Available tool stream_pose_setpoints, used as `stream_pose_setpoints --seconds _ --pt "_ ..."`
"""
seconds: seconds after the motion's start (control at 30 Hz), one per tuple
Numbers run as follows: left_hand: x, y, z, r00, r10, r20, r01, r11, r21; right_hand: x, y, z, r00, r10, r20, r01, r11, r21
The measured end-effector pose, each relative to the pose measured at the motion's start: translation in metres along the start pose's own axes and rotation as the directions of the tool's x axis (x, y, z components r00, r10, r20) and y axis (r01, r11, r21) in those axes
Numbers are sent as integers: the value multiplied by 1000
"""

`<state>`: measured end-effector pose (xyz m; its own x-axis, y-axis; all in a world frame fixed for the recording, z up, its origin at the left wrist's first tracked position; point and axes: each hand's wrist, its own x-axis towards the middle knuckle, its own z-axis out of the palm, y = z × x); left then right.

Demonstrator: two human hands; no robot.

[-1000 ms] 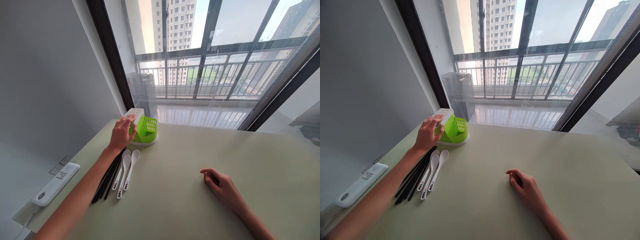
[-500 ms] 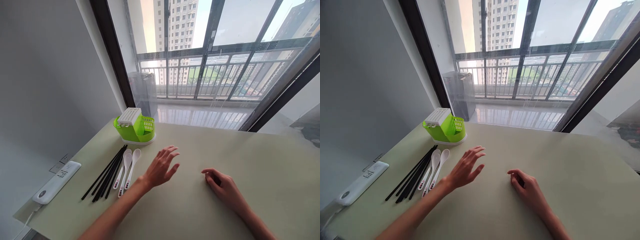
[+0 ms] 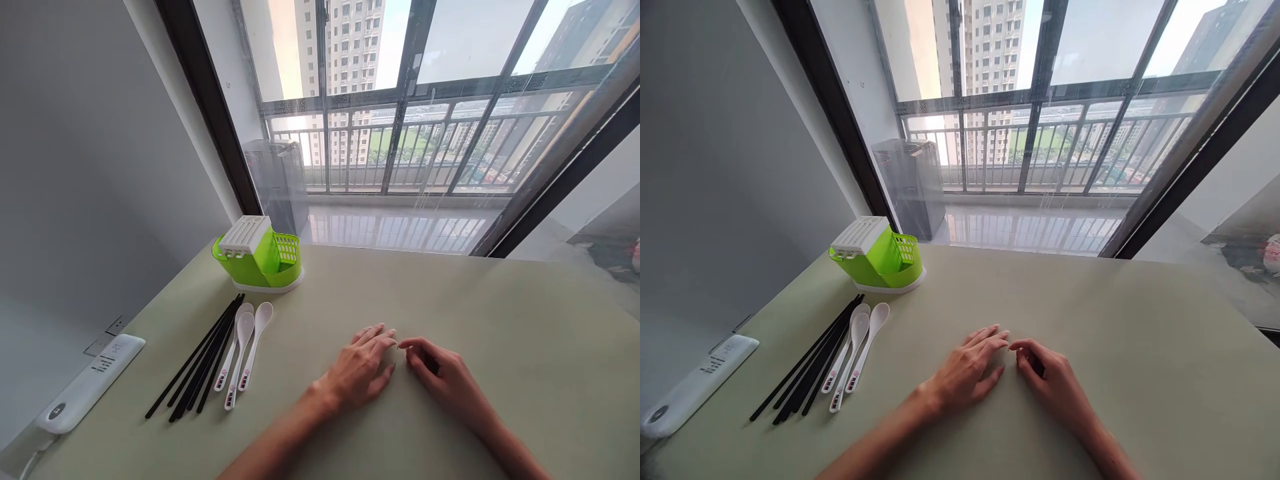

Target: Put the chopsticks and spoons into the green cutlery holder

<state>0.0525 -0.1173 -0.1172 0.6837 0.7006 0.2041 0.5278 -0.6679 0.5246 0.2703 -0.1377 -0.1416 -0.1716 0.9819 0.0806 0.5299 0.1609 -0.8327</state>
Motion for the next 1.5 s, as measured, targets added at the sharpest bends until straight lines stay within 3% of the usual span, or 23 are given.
stream_pose_setpoints --seconds 0.47,1.5 --pt "0 2 1 999 25 20 -27 997 77 -2 2 1 1000 21 6 -21 1000 -22" --pt "-1 2 1 1000 28 12 -29 997 78 0 -1 -1 1000 5 -3 -5 1000 -21"
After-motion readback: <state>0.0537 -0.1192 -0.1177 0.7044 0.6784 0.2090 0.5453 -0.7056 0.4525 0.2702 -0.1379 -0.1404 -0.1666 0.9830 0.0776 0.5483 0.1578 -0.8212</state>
